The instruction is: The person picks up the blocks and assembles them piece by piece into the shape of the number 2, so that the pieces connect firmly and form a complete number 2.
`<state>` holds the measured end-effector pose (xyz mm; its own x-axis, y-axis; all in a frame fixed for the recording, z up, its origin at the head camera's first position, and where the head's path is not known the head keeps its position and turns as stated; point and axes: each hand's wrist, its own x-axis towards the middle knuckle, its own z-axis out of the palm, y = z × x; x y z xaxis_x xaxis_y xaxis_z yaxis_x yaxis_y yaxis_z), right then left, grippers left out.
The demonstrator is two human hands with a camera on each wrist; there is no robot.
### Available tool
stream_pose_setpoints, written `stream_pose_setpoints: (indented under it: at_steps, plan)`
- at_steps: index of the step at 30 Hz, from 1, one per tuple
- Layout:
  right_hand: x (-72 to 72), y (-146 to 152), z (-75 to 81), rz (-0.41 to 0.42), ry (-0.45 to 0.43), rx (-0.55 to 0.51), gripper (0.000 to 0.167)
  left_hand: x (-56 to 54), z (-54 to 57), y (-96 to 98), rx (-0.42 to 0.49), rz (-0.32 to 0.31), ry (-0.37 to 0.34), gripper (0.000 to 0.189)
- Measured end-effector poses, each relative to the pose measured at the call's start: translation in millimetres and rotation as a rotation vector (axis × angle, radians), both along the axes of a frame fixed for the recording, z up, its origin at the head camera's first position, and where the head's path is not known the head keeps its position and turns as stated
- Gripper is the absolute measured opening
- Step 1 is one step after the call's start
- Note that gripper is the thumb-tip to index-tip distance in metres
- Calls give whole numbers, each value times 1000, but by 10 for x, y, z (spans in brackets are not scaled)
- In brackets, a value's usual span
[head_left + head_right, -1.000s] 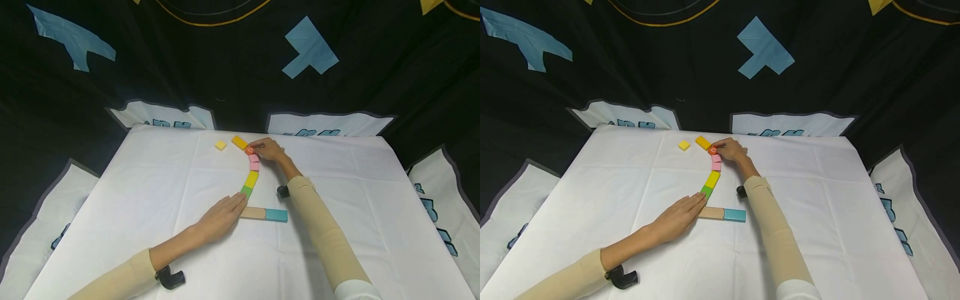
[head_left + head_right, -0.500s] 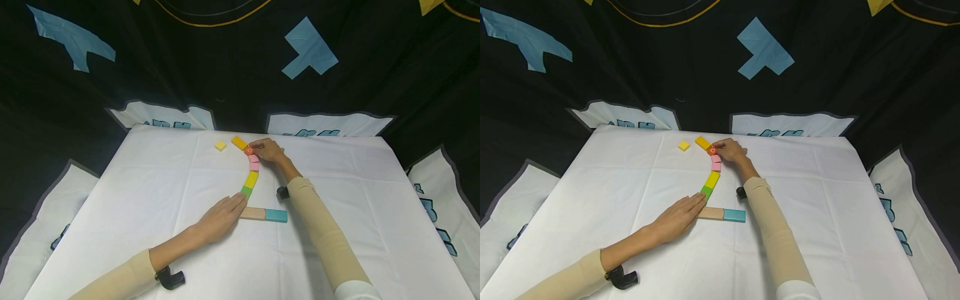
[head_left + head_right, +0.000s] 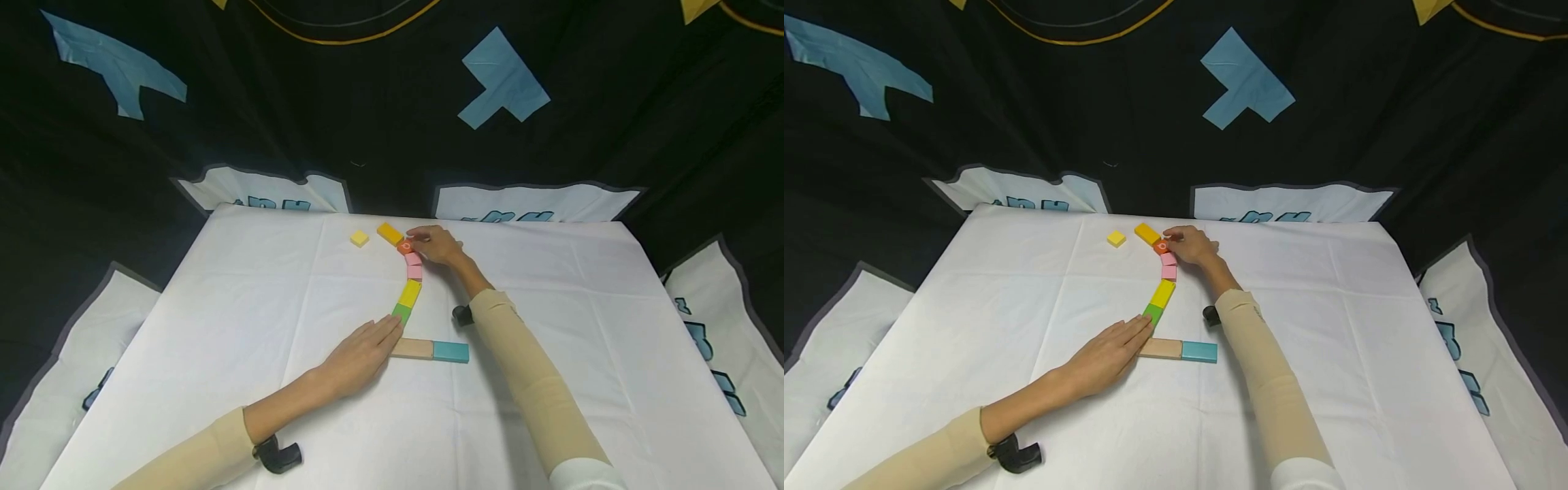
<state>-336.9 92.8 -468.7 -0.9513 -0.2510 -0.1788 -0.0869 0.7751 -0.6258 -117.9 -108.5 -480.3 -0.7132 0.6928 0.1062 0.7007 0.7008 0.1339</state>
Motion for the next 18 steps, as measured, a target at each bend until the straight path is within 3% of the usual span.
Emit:
stream_pose_setpoints:
  at_steps: [4,18]
  plan:
    - [28,15,-17,38,40,34,40,0,7,0,-2,-2,5,47]
    - [282,84,-19,303,171,331,57,-15,-20,-8,4,-12,38,47]
